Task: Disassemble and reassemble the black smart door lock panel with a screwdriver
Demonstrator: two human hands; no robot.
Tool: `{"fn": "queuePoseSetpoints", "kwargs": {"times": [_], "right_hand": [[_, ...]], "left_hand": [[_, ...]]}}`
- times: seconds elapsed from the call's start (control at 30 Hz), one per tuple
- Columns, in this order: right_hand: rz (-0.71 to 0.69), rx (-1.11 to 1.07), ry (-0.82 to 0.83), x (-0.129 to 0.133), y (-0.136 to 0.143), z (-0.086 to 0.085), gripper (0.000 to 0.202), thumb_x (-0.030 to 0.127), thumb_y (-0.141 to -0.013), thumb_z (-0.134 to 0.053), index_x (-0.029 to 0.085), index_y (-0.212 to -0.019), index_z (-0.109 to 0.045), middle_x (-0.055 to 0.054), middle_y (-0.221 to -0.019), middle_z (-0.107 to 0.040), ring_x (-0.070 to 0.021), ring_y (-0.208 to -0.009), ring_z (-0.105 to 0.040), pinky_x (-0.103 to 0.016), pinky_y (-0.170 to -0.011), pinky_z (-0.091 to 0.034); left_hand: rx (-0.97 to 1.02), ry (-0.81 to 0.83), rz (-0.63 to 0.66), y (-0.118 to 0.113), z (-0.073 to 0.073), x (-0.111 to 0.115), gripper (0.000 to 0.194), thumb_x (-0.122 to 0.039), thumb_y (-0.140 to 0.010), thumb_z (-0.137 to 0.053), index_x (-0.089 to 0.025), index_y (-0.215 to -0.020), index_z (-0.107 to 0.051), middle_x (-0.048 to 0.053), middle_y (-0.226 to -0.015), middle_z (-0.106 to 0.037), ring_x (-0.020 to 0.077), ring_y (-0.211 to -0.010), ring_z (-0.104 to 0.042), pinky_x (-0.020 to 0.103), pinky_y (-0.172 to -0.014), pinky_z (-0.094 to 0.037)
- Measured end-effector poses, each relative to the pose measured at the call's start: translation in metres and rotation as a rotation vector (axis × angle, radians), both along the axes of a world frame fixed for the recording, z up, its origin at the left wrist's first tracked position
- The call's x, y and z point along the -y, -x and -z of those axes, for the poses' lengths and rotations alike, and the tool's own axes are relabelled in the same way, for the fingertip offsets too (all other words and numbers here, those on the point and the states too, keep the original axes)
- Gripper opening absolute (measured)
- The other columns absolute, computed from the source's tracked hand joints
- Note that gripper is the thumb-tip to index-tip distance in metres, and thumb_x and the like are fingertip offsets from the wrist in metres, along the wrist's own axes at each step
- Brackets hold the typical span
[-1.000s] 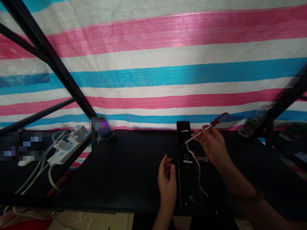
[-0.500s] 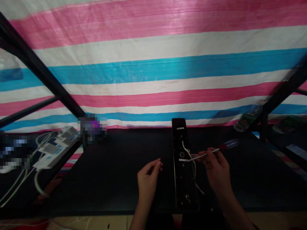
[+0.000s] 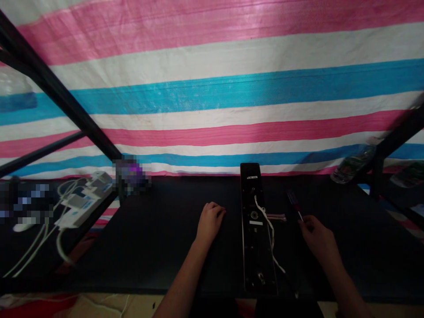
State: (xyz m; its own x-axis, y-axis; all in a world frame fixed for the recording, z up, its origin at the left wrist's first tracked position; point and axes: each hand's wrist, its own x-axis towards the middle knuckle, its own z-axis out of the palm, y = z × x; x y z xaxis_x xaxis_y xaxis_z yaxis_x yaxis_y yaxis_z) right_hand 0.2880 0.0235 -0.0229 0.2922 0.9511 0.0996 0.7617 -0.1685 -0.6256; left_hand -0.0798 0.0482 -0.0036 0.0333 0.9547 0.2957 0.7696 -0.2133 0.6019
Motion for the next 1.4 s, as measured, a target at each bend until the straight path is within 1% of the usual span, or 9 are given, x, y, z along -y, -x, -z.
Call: {"fn": "queuePoseSetpoints", "kwargs": {"times": [0.17, 0.37, 0.53, 0.63, 0.73, 0.83, 0.93, 1.13, 1.4], "right_hand": [[-0.052, 0.142, -0.063, 0.0, 0.005, 0.007, 0.028, 0.051, -0.087, -0.047, 0.027, -0.09, -0.062, -0.01, -0.086, -0.072, -0.0321, -0.075, -0.07, -0.045, -0.067, -0.052], [-0.088, 0.17, -0.128, -0.013, 0.005, 0.009, 0.042, 0.052, -0.087, -0.049, 0.017, -0.1, -0.068, -0.018, -0.101, -0.069, -0.0341, -0.093, -0.068, -0.05, -0.084, -0.055], [-0.282, -0.021, -0.327, -0.035, 0.062, -0.029, 0.055, 0.056, -0.091, -0.054, 0.016, -0.128, -0.063, -0.019, -0.128, -0.063, -0.0333, -0.122, -0.06, -0.053, -0.107, -0.047], [-0.469, -0.107, -0.363, -0.053, 0.106, -0.051, 0.058, 0.053, -0.094, -0.056, 0.022, -0.143, -0.056, -0.016, -0.156, -0.043, -0.0323, -0.143, -0.045, -0.054, -0.117, -0.039], [-0.546, -0.183, -0.399, -0.071, 0.132, -0.057, 0.045, 0.047, -0.095, -0.055, 0.024, -0.133, -0.066, -0.013, -0.162, -0.037, -0.0336, -0.149, -0.038, -0.056, -0.12, -0.034], [-0.537, -0.253, -0.472, -0.084, 0.137, -0.052, 0.032, 0.041, -0.095, -0.055, 0.021, -0.107, -0.077, -0.013, -0.157, -0.046, -0.0335, -0.144, -0.045, -0.055, -0.119, -0.036], [-0.566, -0.273, -0.517, -0.088, 0.134, -0.053, 0.026, 0.036, -0.094, -0.057, 0.02, -0.095, -0.077, -0.014, -0.146, -0.058, -0.0337, -0.145, -0.045, -0.056, -0.119, -0.037], [-0.64, -0.231, -0.617, -0.07, 0.128, -0.088, 0.02, 0.03, -0.096, -0.058, 0.022, -0.094, -0.076, -0.01, -0.148, -0.058, -0.0295, -0.152, -0.034, -0.052, -0.121, -0.037], [-0.734, -0.064, -0.897, -0.014, 0.126, -0.153, 0.017, 0.017, -0.095, -0.061, 0.022, -0.104, -0.075, -0.006, -0.152, -0.054, -0.0293, -0.152, -0.031, -0.047, -0.121, -0.04]], "left_hand": [[-0.02, -0.008, -0.097, 0.019, 0.005, 0.006, 0.02, -0.021, -0.094, -0.059, -0.022, -0.092, -0.078, 0.007, -0.093, -0.069, 0.0259, -0.092, -0.062, 0.041, -0.085, -0.053], [0.002, -0.025, -0.156, 0.022, 0.009, 0.006, 0.017, -0.019, -0.091, -0.062, -0.022, -0.092, -0.079, 0.007, -0.091, -0.069, 0.0254, -0.091, -0.063, 0.041, -0.084, -0.054], [0.015, -0.026, -0.163, 0.023, 0.012, 0.004, 0.014, -0.019, -0.089, -0.068, -0.021, -0.096, -0.08, 0.006, -0.09, -0.069, 0.0243, -0.089, -0.064, 0.04, -0.084, -0.054], [0.016, -0.023, -0.169, 0.024, 0.012, 0.004, 0.013, -0.02, -0.088, -0.07, -0.021, -0.096, -0.081, 0.006, -0.091, -0.07, 0.0235, -0.089, -0.065, 0.039, -0.083, -0.055], [0.014, -0.026, -0.176, 0.024, 0.011, 0.005, 0.013, -0.021, -0.087, -0.072, -0.022, -0.097, -0.081, 0.005, -0.091, -0.07, 0.0227, -0.09, -0.066, 0.038, -0.084, -0.055], [0.017, -0.031, -0.178, 0.024, 0.011, 0.006, 0.013, -0.02, -0.087, -0.072, -0.021, -0.096, -0.081, 0.005, -0.09, -0.07, 0.022, -0.089, -0.066, 0.037, -0.083, -0.055], [0.025, -0.038, -0.177, 0.024, 0.011, 0.006, 0.012, -0.02, -0.087, -0.071, -0.021, -0.095, -0.081, 0.005, -0.09, -0.07, 0.0218, -0.089, -0.066, 0.037, -0.083, -0.055], [0.031, -0.043, -0.162, 0.024, 0.012, 0.006, 0.012, -0.02, -0.089, -0.069, -0.022, -0.094, -0.08, 0.005, -0.09, -0.07, 0.0224, -0.09, -0.065, 0.038, -0.084, -0.054], [0.034, -0.047, -0.162, 0.023, 0.013, 0.006, 0.025, -0.022, -0.086, -0.074, -0.021, -0.11, -0.075, 0.006, -0.099, -0.072, 0.0247, -0.097, -0.066, 0.04, -0.089, -0.054]]}}
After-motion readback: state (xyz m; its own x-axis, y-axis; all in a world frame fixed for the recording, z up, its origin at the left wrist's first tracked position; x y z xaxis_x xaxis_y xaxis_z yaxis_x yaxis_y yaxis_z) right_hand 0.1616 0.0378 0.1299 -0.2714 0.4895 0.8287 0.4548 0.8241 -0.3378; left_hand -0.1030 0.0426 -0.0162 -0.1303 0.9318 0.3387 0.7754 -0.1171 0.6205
